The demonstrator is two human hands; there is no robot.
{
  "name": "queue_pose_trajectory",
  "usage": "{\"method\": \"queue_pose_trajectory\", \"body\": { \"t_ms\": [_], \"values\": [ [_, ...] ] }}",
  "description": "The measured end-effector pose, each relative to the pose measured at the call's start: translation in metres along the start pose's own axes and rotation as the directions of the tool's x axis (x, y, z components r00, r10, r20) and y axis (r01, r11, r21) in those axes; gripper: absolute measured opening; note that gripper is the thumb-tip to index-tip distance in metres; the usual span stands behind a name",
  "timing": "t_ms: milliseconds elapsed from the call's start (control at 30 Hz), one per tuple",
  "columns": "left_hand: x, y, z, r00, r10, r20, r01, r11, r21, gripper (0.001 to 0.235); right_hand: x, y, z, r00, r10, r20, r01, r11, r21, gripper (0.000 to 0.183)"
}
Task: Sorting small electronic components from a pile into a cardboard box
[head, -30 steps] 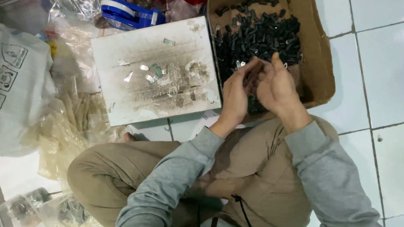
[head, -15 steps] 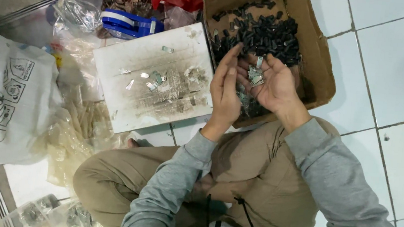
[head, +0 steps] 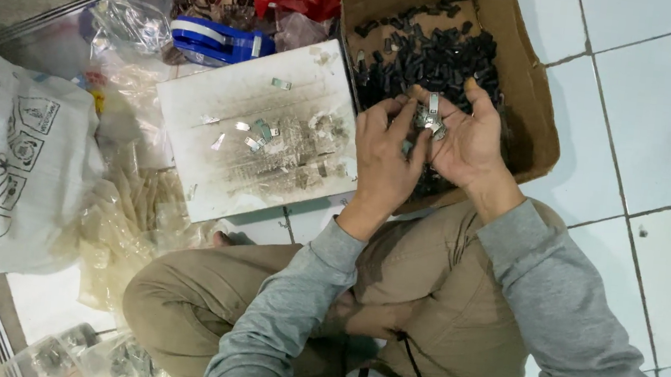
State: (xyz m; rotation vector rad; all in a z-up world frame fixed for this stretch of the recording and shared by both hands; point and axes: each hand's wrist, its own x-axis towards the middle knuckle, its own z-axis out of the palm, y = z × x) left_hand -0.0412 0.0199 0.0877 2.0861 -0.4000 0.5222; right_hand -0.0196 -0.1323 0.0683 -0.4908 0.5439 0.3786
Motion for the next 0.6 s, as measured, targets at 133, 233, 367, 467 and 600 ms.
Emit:
{"method": "queue_pose_trajectory", "body": {
  "t_ms": [133,233,367,467,600],
  "values": [
    [-0.001,-0.012,0.003,0.999,-0.021,0.045,0.023,0.999,-0.04,0.029,-0.005,0.0,0.011,1.0,-0.003,-0.007,0.003,1.0,0.005,0.08],
    [0.0,-0.013,0.002,0.995,-0.067,0.074,0.071,0.996,-0.057,0.024,-0.009,0.002,0.015,1.0,-0.004,-0.011,0.004,1.0,-0.002,0.08],
    [0.007,-0.009,0.005,0.992,-0.103,0.078,0.11,0.989,-0.098,0.019,-0.006,0.004,0.007,0.996,-0.052,-0.067,0.039,0.984,-0.172,0.076],
    [0.005,-0.019,0.017,0.987,-0.126,0.097,0.133,0.988,-0.075,0.022,0.018,0.006,-0.035,0.995,-0.085,-0.056,0.065,0.955,-0.288,0.078],
    [0.009,-0.019,0.021,0.972,-0.179,0.15,0.191,0.979,-0.07,0.015,0.011,0.007,-0.022,0.992,-0.095,-0.085,0.056,0.926,-0.374,0.076]
  ]
}}
